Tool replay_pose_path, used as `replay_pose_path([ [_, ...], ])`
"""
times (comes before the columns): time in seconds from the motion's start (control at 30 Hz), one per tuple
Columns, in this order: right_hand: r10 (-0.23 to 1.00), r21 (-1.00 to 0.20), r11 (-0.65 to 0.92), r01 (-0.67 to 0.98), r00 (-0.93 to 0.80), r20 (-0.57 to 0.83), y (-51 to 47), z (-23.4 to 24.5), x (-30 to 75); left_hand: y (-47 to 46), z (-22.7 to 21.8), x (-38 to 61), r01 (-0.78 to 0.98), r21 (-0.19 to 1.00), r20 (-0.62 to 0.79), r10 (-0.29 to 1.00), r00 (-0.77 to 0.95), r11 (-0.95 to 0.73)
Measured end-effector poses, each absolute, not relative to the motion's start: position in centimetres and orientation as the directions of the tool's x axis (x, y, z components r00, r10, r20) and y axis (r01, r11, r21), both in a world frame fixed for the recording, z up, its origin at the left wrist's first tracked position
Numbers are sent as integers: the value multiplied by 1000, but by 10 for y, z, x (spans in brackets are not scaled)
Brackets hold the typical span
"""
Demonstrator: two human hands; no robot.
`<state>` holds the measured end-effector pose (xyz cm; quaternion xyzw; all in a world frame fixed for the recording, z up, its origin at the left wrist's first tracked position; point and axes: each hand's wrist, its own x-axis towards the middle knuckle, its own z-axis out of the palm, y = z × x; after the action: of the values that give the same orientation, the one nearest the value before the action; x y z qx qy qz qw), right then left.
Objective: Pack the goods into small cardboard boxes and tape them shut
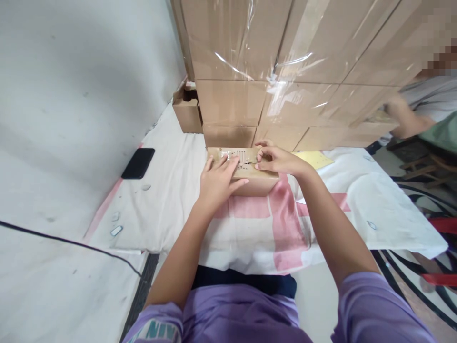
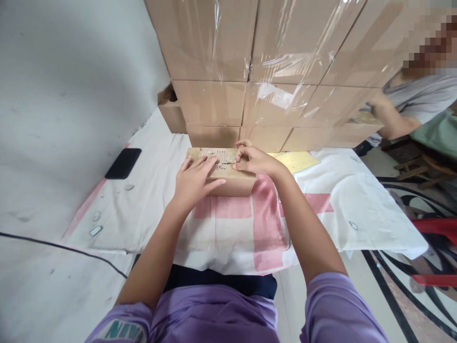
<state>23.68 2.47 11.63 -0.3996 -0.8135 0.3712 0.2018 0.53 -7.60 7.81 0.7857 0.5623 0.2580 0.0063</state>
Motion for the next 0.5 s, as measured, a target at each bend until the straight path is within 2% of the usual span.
replay_pose_path([
  [0.2, 804, -742, 409, 531, -594, 18, 26, 116, 236, -77, 74, 6, 883, 292, 422, 878, 226, -368],
  [0.5, 840, -656, 463, 596, -532, 109, 28, 108, 232, -75, 72, 5, 884, 262, 469, 852, 234, -387],
])
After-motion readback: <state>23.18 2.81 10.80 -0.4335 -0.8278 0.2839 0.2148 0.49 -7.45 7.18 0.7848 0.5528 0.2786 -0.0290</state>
